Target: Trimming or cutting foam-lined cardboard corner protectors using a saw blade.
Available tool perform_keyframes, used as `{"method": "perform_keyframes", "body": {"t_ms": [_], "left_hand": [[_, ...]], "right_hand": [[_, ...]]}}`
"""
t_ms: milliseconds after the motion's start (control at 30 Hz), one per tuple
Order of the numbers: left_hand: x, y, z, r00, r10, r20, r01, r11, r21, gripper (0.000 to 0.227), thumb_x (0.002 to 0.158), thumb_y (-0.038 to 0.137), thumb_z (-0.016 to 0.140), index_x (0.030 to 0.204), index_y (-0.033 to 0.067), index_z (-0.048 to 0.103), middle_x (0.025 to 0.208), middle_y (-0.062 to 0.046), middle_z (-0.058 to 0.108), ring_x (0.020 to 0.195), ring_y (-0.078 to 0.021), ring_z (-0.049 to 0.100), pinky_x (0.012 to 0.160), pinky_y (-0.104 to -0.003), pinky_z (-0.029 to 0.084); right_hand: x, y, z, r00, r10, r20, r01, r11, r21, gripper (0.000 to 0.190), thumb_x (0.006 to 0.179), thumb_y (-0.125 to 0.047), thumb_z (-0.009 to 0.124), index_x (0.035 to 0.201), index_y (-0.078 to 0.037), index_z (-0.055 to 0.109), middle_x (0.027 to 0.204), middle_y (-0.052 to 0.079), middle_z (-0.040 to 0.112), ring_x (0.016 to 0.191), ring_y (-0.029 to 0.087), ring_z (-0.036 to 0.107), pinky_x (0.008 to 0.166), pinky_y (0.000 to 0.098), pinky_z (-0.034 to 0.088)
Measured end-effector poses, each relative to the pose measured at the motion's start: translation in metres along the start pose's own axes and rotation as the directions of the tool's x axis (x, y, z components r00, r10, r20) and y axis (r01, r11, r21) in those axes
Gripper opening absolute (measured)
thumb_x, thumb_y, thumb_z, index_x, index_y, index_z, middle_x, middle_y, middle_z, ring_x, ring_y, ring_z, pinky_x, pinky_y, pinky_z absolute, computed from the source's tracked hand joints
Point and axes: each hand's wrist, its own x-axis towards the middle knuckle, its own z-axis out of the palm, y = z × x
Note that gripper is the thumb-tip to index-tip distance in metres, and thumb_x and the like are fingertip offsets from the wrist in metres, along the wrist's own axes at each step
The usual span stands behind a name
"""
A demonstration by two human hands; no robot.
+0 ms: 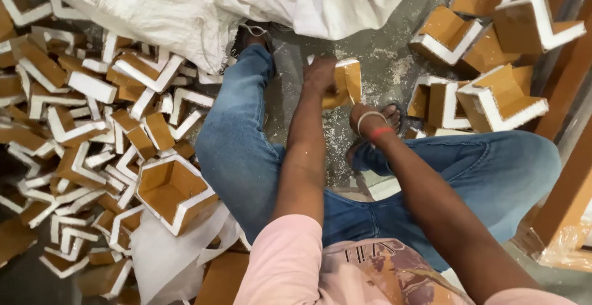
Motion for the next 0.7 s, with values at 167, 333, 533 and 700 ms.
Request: {"method": "perform_keyframes", "body": {"t_ms": [167,333,533,700], "left_hand": [[0.024,-0.017,0.019,0.999,0.052,0.001,-0.052,0.998,-0.027,0.074,0.054,0.015,0.1,0.12,0.0091,0.066,0.134,-0.014,0.063,0.13,-0.0354,0.056,0.108,-0.055,0.047],[0.008,-0.004,0.004,0.997,0.055,0.054,-0.057,0.998,0.033,0.071,0.056,0.016,0.1,0.118,0.0051,0.068,0.132,-0.016,0.066,0.126,-0.0338,0.062,0.107,-0.049,0.051],[0.01,-0.009,0.001,0.999,0.044,0.007,-0.044,0.998,0.045,0.077,0.055,0.021,0.101,0.123,0.0105,0.065,0.128,-0.012,0.068,0.126,-0.0327,0.06,0.105,-0.055,0.047],[0.026,-0.026,0.017,0.992,0.126,-0.019,-0.125,0.991,0.042,0.08,0.05,0.023,0.103,0.12,0.0089,0.066,0.127,-0.015,0.068,0.124,-0.036,0.062,0.103,-0.048,0.051]], "right_hand": [[-0.127,-0.036,-0.06,0.999,0.03,-0.034,-0.029,0.999,0.035,0.027,0.09,-0.016,0.062,0.098,0.007,0.073,0.098,0.034,0.071,0.096,0.046,0.073,0.082,0.0497,0.058],[-0.084,-0.043,-0.058,0.998,0.054,0.013,-0.053,0.994,-0.095,0.022,0.087,-0.015,0.061,0.095,0.0,0.075,0.104,0.03,0.071,0.101,0.045,0.071,0.084,0.0506,0.057],[-0.038,-0.032,-0.028,0.985,0.152,-0.086,-0.136,0.977,0.167,0.023,0.094,-0.013,0.058,0.098,0.004,0.074,0.1,0.034,0.072,0.099,0.045,0.073,0.084,0.0506,0.058],[-0.147,-0.069,-0.092,0.991,0.131,0.033,-0.133,0.986,0.1,0.026,0.09,-0.016,0.064,0.102,0.005,0.073,0.107,0.032,0.07,0.105,0.044,0.07,0.088,0.0492,0.058]]}}
